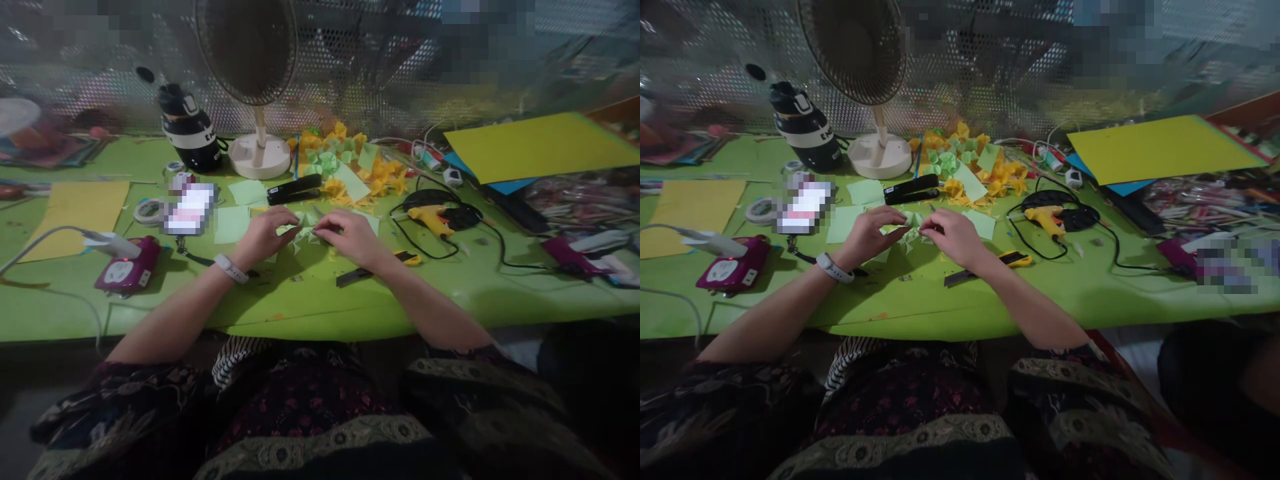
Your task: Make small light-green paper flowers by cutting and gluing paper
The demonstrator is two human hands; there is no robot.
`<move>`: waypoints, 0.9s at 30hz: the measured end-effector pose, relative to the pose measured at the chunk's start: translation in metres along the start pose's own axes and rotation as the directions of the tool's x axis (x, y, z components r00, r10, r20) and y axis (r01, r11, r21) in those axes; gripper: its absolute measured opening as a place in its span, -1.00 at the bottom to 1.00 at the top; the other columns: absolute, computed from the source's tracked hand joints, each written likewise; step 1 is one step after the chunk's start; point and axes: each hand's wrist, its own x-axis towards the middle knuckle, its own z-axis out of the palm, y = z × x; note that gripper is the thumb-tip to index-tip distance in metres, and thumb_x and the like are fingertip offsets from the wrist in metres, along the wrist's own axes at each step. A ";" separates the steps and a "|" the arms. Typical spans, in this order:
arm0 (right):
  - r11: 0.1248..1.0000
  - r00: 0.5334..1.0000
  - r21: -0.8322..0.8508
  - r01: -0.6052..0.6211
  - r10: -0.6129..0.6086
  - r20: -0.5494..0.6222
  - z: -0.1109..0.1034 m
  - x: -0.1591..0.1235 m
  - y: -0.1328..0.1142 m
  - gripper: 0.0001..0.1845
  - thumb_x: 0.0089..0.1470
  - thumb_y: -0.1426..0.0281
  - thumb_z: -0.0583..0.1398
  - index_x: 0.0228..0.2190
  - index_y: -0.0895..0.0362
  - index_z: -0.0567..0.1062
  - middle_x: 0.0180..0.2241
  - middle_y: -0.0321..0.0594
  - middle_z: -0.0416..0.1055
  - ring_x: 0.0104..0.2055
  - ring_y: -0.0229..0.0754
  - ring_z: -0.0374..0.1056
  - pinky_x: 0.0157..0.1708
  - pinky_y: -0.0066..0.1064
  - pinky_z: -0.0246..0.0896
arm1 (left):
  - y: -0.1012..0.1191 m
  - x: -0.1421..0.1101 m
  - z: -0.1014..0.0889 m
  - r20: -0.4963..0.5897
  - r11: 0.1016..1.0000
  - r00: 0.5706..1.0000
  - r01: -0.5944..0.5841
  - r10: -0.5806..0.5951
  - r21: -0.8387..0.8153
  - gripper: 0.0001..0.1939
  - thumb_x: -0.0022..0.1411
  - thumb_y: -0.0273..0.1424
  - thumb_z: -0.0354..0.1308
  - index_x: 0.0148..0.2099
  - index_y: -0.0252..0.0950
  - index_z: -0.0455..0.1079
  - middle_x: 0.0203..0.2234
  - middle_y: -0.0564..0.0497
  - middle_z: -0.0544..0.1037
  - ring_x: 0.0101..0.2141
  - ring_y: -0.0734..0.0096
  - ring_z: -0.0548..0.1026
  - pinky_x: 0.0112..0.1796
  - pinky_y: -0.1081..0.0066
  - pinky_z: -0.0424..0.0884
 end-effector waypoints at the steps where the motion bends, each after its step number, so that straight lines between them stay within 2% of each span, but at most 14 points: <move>1: 1.000 1.000 0.015 -0.009 0.009 -0.022 0.001 -0.001 -0.001 -0.93 0.14 0.44 0.28 -0.36 0.15 0.61 -0.34 -0.19 0.52 -0.35 -0.21 0.34 -0.30 -0.34 0.18 | 0.001 -0.001 0.001 -0.006 1.000 1.000 -0.019 0.019 0.009 -0.87 0.27 -0.33 0.23 -0.29 -0.26 0.53 -0.31 -0.08 0.64 -0.29 0.35 0.58 -0.23 0.35 0.50; 4: 0.999 0.997 0.040 -0.033 0.035 -0.063 0.002 -0.002 -0.003 -0.93 0.14 0.43 0.29 -0.37 0.16 0.60 -0.36 -0.20 0.52 -0.37 -0.22 0.33 -0.32 -0.35 0.18 | 0.007 -0.002 0.002 -0.024 0.998 0.998 -0.058 0.058 0.020 -0.88 0.28 -0.34 0.23 -0.27 -0.28 0.52 -0.30 -0.09 0.64 -0.29 0.35 0.59 -0.25 0.36 0.50; 12: 0.995 0.992 0.014 -0.099 0.100 -0.082 0.000 -0.001 -0.001 -0.94 0.11 0.44 0.31 -0.40 0.15 0.60 -0.37 -0.20 0.52 -0.38 -0.23 0.33 -0.35 -0.36 0.18 | 0.017 -0.001 0.001 -0.018 0.991 0.993 -0.119 0.120 0.057 -0.91 0.31 -0.39 0.21 -0.26 -0.29 0.49 -0.28 -0.10 0.64 -0.30 0.37 0.60 -0.27 0.37 0.54; 19: 0.997 0.991 0.008 -0.082 0.082 -0.108 0.000 -0.002 -0.001 -0.89 0.17 0.39 0.27 -0.37 0.14 0.61 -0.35 -0.18 0.53 -0.36 -0.21 0.35 -0.35 -0.34 0.19 | 0.016 -0.003 0.003 -0.044 0.994 0.994 -0.097 0.099 0.047 -0.91 0.29 -0.38 0.24 -0.27 -0.28 0.49 -0.27 -0.09 0.64 -0.28 0.38 0.60 -0.24 0.37 0.55; 23: 0.998 0.990 -0.026 -0.053 0.049 -0.135 0.000 -0.001 0.000 -0.92 0.15 0.42 0.30 -0.38 0.13 0.62 -0.38 -0.19 0.51 -0.33 -0.18 0.35 -0.26 -0.28 0.20 | 0.015 -0.003 0.005 -0.082 0.993 0.989 -0.119 0.120 0.014 -0.93 0.27 -0.40 0.26 -0.27 -0.28 0.48 -0.28 -0.08 0.63 -0.29 0.39 0.60 -0.26 0.39 0.54; 27: 0.998 0.989 -0.062 -0.029 0.020 -0.150 0.001 0.000 0.002 -0.93 0.14 0.40 0.32 -0.37 0.11 0.63 -0.34 -0.16 0.51 -0.21 -0.07 0.38 -0.13 -0.16 0.17 | 0.015 -0.002 0.005 -0.071 0.992 0.989 -0.129 0.129 0.014 -0.92 0.27 -0.39 0.26 -0.28 -0.28 0.48 -0.29 -0.08 0.64 -0.29 0.39 0.61 -0.26 0.39 0.55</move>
